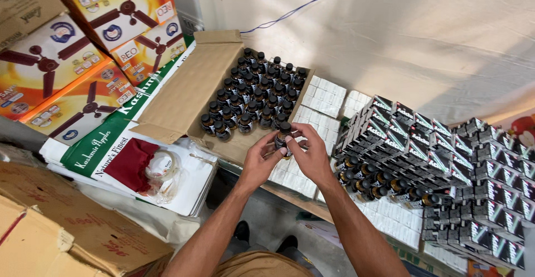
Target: The person opens a cardboard box labeled 'Apple Sparkling Drink' and removes small dark glass bottles one by one. They place each bottle onto a white surface next to stacks of product boxes. The process continues until the box is mostly empty.
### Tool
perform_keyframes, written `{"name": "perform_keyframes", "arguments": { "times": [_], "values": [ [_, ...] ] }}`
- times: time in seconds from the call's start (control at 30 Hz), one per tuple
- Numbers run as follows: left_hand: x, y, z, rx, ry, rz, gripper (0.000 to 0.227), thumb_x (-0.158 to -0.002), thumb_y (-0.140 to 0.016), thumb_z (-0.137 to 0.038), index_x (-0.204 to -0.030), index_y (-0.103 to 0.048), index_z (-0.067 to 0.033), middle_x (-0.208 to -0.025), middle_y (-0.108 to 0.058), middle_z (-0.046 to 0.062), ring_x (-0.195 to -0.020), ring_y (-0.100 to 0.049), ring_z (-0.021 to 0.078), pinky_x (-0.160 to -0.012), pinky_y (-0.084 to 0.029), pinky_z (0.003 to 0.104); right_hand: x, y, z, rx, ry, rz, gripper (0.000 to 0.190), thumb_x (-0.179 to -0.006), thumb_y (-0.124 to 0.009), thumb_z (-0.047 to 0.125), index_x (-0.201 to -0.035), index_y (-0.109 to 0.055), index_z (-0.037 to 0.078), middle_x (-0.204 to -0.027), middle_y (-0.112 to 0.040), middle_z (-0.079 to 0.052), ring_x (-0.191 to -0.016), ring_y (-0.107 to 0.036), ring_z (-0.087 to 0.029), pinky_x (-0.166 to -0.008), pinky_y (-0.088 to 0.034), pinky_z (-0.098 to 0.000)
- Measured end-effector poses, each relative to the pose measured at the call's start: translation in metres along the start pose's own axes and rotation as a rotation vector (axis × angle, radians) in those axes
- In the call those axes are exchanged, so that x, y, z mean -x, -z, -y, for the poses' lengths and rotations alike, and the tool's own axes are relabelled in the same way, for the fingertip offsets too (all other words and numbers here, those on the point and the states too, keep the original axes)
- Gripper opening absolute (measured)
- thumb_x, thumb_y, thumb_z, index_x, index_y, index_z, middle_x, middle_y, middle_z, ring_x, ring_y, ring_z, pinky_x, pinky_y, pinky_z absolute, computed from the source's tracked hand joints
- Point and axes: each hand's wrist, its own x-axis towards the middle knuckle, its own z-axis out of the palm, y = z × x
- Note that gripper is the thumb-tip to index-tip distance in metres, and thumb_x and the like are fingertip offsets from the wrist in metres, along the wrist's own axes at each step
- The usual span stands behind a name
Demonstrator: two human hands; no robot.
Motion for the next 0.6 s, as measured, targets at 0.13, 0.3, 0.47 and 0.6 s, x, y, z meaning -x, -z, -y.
{"name": "perform_keyframes", "arguments": {
  "times": [0.13,0.3,0.47,0.6],
  "values": [
    [0.008,-0.033,0.008,0.033,0.022,0.077,0.054,-0.095,-0.073,-0.011,-0.146,-0.054,-0.0050,-0.128,-0.067,0.018,-0.111,-0.070,0.0240,-0.091,-0.063,0.037,0.037,0.029,-0.038,-0.139,-0.058,0.028,0.041,-0.099,-0.061,0.011,-0.139,-0.061,0.003,-0.129,-0.061,-0.015,-0.117,-0.063,-0.031,-0.091,-0.058,-0.0453],
    [0.021,-0.070,0.011,0.037,0.064,0.266,0.051,-0.103,-0.063,-0.016,-0.151,-0.049,-0.0033,-0.131,-0.065,0.019,-0.115,-0.067,0.0240,-0.098,-0.059,0.042,0.079,0.066,-0.042,-0.207,-0.209,-0.012,0.067,-0.089,-0.072,0.011,-0.151,-0.050,0.002,-0.137,-0.054,-0.019,-0.119,-0.056,-0.030,-0.096,-0.056,-0.0429],
    [0.034,-0.104,0.030,0.057,0.140,0.397,0.054,-0.104,-0.060,-0.015,-0.154,-0.045,-0.0029,-0.136,-0.063,0.018,-0.116,-0.065,0.0222,-0.101,-0.056,0.041,0.119,0.094,-0.059,-0.177,-0.280,-0.116,0.072,-0.085,-0.083,0.015,-0.149,-0.052,0.002,-0.140,-0.052,-0.020,-0.118,-0.058,-0.032,-0.092,-0.056,-0.0414],
    [0.047,-0.126,0.063,0.010,0.225,0.531,0.056,-0.103,-0.060,-0.014,-0.155,-0.043,-0.0039,-0.139,-0.060,0.018,-0.118,-0.064,0.0227,-0.104,-0.054,0.042,0.160,0.111,-0.070,-0.178,-0.362,-0.203,0.073,-0.082,-0.086,0.009,-0.145,-0.052,-0.004,-0.137,-0.052,-0.020,-0.119,-0.061,-0.034,-0.093,-0.058,-0.0434]
  ]
}}
